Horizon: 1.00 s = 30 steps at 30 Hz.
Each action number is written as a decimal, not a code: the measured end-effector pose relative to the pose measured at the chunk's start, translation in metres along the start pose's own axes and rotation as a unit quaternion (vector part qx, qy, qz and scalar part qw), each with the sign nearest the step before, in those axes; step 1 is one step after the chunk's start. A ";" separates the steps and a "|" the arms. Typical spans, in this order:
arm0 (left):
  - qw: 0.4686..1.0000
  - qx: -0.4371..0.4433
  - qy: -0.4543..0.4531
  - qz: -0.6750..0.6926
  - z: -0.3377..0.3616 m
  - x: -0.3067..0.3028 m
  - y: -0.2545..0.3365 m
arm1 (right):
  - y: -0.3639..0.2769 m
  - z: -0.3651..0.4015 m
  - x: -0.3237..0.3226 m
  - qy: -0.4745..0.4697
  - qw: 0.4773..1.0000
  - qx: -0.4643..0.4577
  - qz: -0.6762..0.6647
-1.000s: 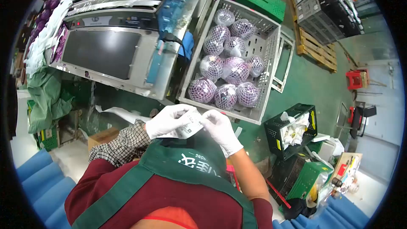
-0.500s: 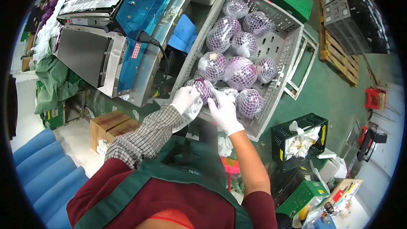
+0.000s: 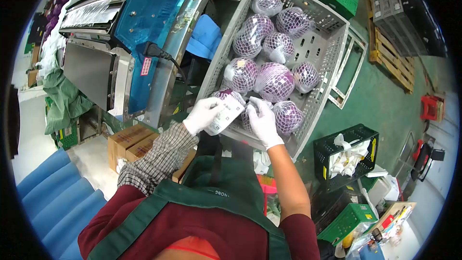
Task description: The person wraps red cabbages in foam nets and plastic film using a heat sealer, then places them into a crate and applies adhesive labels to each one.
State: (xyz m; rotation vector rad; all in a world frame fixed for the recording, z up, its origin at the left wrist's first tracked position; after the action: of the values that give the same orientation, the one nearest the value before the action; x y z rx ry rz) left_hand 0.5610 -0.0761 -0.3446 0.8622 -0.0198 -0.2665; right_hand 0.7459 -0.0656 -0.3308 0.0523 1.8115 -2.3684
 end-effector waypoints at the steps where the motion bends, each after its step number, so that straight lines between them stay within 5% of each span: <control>1: 0.994 -0.052 0.026 -0.090 -0.014 -0.004 -0.017 | -0.008 0.000 0.001 -0.004 0.999 -0.025 0.048; 3: 0.949 -0.152 0.081 -0.264 -0.028 -0.019 -0.042 | -0.029 -0.001 0.005 -0.018 0.987 -0.076 0.142; 6: 0.916 -0.133 0.096 -0.367 -0.023 -0.022 -0.032 | -0.028 0.004 0.048 -0.120 0.954 -0.168 0.216; 9: 0.954 -0.168 0.068 -0.239 0.016 -0.031 -0.024 | -0.021 0.015 0.085 -0.162 0.886 -0.257 0.351; 11: 0.983 -0.115 0.038 -0.135 0.044 -0.035 -0.029 | -0.022 0.024 0.093 -0.141 0.848 -0.284 0.425; 12: 0.992 -0.120 0.050 -0.008 0.063 -0.032 -0.014 | -0.013 0.025 0.097 -0.154 0.842 -0.259 0.447; 15: 0.998 -0.056 -0.019 0.025 0.073 -0.011 0.026 | -0.009 0.013 0.087 -0.221 0.882 -0.186 0.372; 16: 0.994 -0.063 -0.024 0.085 0.072 -0.003 0.039 | -0.007 0.009 0.065 -0.167 0.925 -0.186 0.285; 19: 0.973 0.205 0.023 -0.100 0.052 0.003 0.072 | -0.023 0.021 -0.019 -0.034 0.958 -0.115 0.260; 20: 0.998 -0.020 -0.025 0.058 0.044 0.016 0.054 | -0.009 0.030 -0.044 -0.021 0.973 -0.062 0.223; 23: 0.986 -0.046 -0.109 0.121 0.025 0.058 0.044 | 0.011 0.065 -0.097 0.040 0.987 0.016 0.152; 30: 0.955 -0.071 -0.051 -0.282 -0.037 0.112 0.017 | 0.017 0.093 -0.113 0.053 0.994 0.066 0.071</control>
State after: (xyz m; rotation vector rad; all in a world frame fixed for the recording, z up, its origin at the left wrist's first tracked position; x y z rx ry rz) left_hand 0.6774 -0.0650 -0.3660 0.6959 0.1498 -0.8394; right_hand 0.8659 -0.1473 -0.3079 0.3170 1.6306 -2.4225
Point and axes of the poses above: each hand's wrist, its own z-axis away from the middle knuckle, its own x-axis out of the palm, y = z × x, the point moved 10 cm from there along -z, towards the middle knuckle, and after that the axes turned 5 degrees about -x, right-handed, at the moved point
